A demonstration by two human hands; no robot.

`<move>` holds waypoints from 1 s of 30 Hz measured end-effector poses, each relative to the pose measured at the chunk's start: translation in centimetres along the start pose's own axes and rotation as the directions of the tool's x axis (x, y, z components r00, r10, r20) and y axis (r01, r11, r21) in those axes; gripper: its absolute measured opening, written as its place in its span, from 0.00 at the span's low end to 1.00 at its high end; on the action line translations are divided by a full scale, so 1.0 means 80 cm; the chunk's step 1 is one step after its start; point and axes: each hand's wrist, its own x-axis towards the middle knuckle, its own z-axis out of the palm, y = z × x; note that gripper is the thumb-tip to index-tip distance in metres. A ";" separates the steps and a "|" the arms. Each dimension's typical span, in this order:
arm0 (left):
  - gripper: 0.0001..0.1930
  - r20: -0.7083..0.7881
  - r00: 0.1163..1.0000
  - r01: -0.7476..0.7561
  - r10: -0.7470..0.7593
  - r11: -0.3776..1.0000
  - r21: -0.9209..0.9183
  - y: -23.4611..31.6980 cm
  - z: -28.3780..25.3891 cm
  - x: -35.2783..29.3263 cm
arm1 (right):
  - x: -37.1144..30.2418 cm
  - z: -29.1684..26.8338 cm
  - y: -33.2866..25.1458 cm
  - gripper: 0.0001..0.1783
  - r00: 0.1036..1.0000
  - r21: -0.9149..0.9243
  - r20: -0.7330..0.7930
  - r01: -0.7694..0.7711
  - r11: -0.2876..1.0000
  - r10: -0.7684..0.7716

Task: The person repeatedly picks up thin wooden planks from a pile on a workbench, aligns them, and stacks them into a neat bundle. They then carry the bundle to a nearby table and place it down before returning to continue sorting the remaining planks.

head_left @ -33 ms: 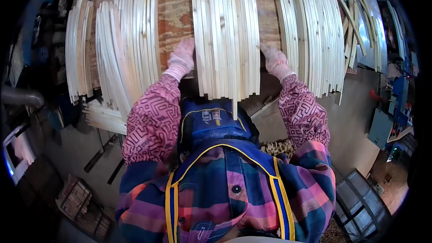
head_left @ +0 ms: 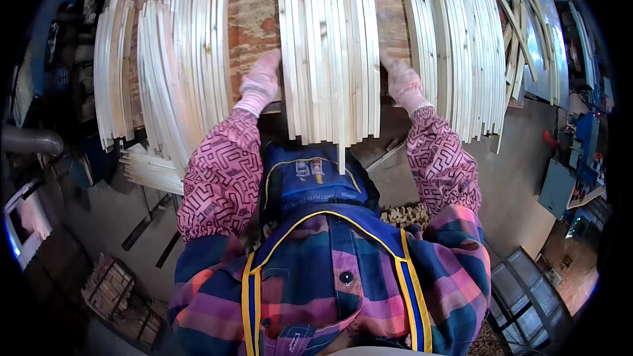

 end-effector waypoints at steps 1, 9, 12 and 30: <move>0.26 -0.178 0.980 0.039 -0.092 0.959 -0.280 0.014 0.005 -0.008 | 0.008 0.005 0.009 0.30 0.993 0.166 -0.055 -0.089 0.982 0.100; 0.42 -0.461 0.715 -0.213 -0.526 0.464 -0.860 0.018 0.085 -0.006 | 0.009 0.015 -0.081 0.50 0.881 0.669 -0.384 0.061 0.741 0.274; 0.47 -0.042 0.896 -0.050 -0.443 -0.007 -0.999 0.133 0.016 0.002 | -0.005 -0.006 -0.038 0.60 0.914 0.912 0.119 -0.255 0.320 0.388; 0.50 0.064 0.998 0.064 0.005 -0.035 -0.997 0.388 -0.028 0.030 | -0.175 -0.138 0.171 0.58 0.947 0.976 -0.161 0.194 -0.097 0.280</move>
